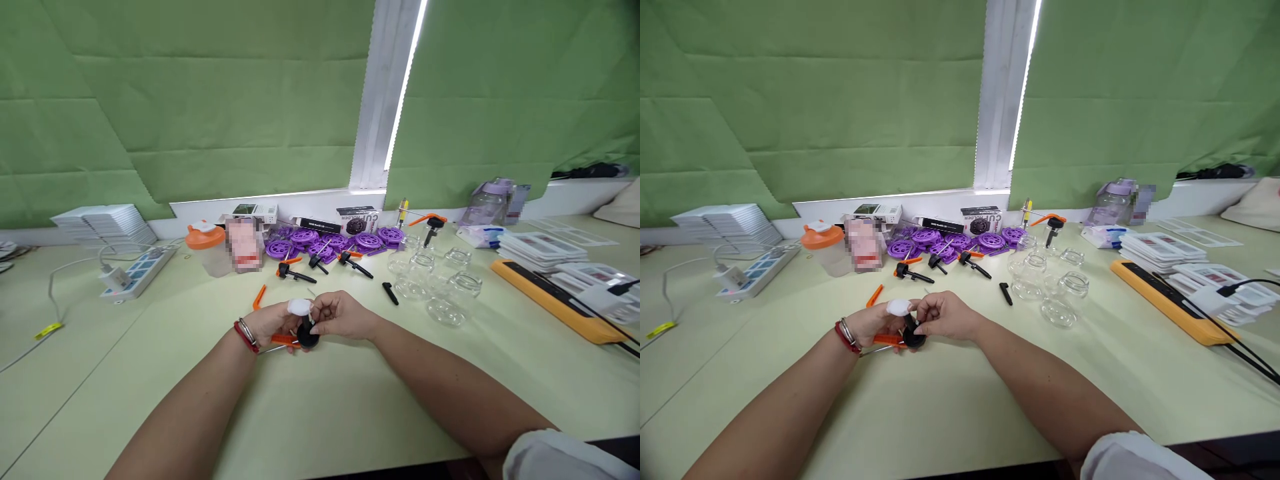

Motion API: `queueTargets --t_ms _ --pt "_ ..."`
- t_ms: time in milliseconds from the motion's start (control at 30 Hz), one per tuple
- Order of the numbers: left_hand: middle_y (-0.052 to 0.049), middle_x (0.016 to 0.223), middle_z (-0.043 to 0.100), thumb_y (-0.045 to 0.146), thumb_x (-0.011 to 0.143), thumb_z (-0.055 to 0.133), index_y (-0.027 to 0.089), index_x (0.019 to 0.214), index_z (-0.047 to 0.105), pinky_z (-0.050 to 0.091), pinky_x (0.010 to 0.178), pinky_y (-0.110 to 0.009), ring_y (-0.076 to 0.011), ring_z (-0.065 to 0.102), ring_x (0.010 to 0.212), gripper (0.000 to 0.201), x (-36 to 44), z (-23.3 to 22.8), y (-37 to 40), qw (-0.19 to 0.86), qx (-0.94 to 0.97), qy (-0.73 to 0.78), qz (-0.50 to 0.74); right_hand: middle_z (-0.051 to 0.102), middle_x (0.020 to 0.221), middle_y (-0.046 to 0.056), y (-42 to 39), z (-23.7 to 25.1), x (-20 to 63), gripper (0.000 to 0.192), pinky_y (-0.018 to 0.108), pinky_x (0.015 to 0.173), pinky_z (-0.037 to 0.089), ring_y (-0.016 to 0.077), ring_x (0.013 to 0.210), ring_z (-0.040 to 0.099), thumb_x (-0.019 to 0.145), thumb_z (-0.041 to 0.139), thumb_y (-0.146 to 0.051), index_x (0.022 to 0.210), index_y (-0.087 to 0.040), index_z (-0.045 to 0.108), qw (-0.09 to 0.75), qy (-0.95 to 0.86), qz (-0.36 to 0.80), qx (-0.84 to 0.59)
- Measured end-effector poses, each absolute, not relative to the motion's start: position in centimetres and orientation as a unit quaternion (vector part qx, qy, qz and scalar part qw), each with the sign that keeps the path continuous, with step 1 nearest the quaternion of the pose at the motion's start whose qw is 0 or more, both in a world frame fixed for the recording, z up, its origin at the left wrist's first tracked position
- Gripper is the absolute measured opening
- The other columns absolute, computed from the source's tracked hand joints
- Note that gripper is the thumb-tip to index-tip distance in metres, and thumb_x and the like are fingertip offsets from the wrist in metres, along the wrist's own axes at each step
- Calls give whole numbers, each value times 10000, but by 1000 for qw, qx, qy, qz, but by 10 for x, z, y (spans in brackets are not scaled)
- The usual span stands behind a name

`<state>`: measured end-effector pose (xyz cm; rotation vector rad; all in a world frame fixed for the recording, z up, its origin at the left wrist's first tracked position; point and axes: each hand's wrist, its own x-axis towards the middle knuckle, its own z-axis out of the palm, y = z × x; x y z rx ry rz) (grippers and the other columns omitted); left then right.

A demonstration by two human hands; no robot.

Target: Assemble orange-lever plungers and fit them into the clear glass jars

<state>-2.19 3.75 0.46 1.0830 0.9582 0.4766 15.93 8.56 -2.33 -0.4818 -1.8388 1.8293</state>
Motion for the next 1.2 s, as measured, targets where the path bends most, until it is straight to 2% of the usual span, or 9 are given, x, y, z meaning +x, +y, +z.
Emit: queueTargets --t_ms 367,667,933,1100,1200 --pt "-75 736 661 576 614 575 181 1065 558 427 469 -264 -222 619 618 600 -20 7 37 728 478 443 213 592 687 -12 86 -26 159 354 244 618 460 89 607 548 550 815 -318 731 -121 583 248 -667 682 -167" --pt "-76 719 668 612 604 557 193 1056 562 413 507 -285 -229 605 631 616 -19 12 34 725 486 439 215 585 681 -13 85 -25 158 338 224 593 433 71 585 512 542 820 -290 722 -119 591 256 -657 686 -179" --pt "-80 706 656 643 616 552 159 950 575 420 505 -279 -223 612 646 588 -23 7 34 733 476 434 219 586 675 -16 82 -21 156 392 265 633 460 102 621 555 501 833 -344 709 -128 580 253 -646 694 -191" --pt "-90 751 647 681 631 529 160 1049 546 413 512 -288 -260 618 691 668 -23 6 30 727 483 424 242 575 666 -33 81 -15 157 412 207 554 402 63 562 494 503 840 -343 743 -141 573 286 -642 679 -213" --pt "-95 839 626 689 666 505 176 1095 534 432 569 -309 -247 594 749 670 -20 11 24 697 522 397 290 537 541 -35 79 -3 160 372 188 433 303 40 432 410 652 732 -469 660 -131 575 297 -646 664 -232"
